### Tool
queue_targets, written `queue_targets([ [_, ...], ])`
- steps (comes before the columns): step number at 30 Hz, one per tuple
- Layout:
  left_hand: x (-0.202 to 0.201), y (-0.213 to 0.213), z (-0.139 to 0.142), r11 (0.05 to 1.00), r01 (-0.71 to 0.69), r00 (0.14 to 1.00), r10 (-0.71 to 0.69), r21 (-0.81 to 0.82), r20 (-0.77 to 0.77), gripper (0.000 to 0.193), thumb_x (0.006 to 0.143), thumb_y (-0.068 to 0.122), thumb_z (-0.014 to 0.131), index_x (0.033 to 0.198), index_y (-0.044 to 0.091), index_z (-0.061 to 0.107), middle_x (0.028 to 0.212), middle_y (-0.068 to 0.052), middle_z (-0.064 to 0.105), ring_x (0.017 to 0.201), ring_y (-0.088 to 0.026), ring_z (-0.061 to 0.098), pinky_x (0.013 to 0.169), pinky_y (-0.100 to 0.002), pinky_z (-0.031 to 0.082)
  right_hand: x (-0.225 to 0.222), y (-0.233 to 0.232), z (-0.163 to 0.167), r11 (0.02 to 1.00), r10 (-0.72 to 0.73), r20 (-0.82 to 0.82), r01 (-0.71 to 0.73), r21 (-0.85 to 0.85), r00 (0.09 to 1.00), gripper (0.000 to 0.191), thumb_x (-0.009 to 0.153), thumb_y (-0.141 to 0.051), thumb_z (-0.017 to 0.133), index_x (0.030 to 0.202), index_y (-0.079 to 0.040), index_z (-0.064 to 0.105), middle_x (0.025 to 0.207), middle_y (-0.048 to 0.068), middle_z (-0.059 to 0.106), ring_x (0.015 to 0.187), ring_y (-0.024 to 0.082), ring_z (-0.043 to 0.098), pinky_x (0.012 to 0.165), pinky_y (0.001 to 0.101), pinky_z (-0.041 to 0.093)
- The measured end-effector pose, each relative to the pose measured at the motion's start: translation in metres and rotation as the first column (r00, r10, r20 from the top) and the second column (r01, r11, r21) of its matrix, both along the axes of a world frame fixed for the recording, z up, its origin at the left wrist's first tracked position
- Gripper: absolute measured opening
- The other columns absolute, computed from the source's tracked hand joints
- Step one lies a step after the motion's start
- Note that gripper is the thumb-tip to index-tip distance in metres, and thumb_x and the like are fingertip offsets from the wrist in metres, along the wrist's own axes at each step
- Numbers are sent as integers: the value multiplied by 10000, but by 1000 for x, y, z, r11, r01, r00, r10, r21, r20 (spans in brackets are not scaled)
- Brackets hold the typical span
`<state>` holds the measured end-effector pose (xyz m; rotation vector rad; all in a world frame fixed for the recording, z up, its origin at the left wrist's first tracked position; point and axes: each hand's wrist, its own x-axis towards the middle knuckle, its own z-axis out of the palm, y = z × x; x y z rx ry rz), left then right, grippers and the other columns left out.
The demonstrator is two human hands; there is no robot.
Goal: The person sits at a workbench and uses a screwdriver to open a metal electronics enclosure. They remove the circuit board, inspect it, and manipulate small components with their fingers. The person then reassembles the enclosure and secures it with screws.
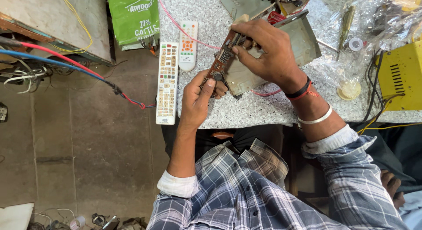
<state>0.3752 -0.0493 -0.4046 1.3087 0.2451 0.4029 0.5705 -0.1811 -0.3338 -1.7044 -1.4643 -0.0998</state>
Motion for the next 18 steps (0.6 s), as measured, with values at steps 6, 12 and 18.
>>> queue_targets([
  [6, -1, 0, -1, 1000, 4, 1000, -4, -19, 8, 408, 1120, 260, 521, 1365, -60, 585, 955, -88, 715, 830, -113, 621, 764, -279, 528, 1, -1, -1, 1000, -5, 1, 5, -24, 1000, 453, 954, -82, 848, 1358, -33, 650, 1148, 131, 688, 887, 213, 690, 787, 326, 557],
  [12, 1, 0, 0, 1000, -6, 1000, 6, -1, 8, 412, 1117, 267, 533, 1358, -62, 593, 955, -87, 715, 830, -111, 619, 761, -277, 530, 6, -2, -6, 973, -2, 31, -6, 229, 1000, 787, 1038, -249, 792, 1584, -18, 275, 1474, 188, 463, 1297, 307, 541, 973, 379, 527],
  [18, -1, -2, 0, 1000, -17, 1000, 17, 18, 1, 398, 1121, 262, 531, 1347, -58, 606, 956, -86, 720, 831, -109, 626, 748, -273, 535, 6, -5, -13, 991, -21, -2, 21, 134, 1000, 743, 1077, -303, 770, 1631, -99, 320, 1559, 141, 516, 1313, 230, 611, 939, 331, 567],
])
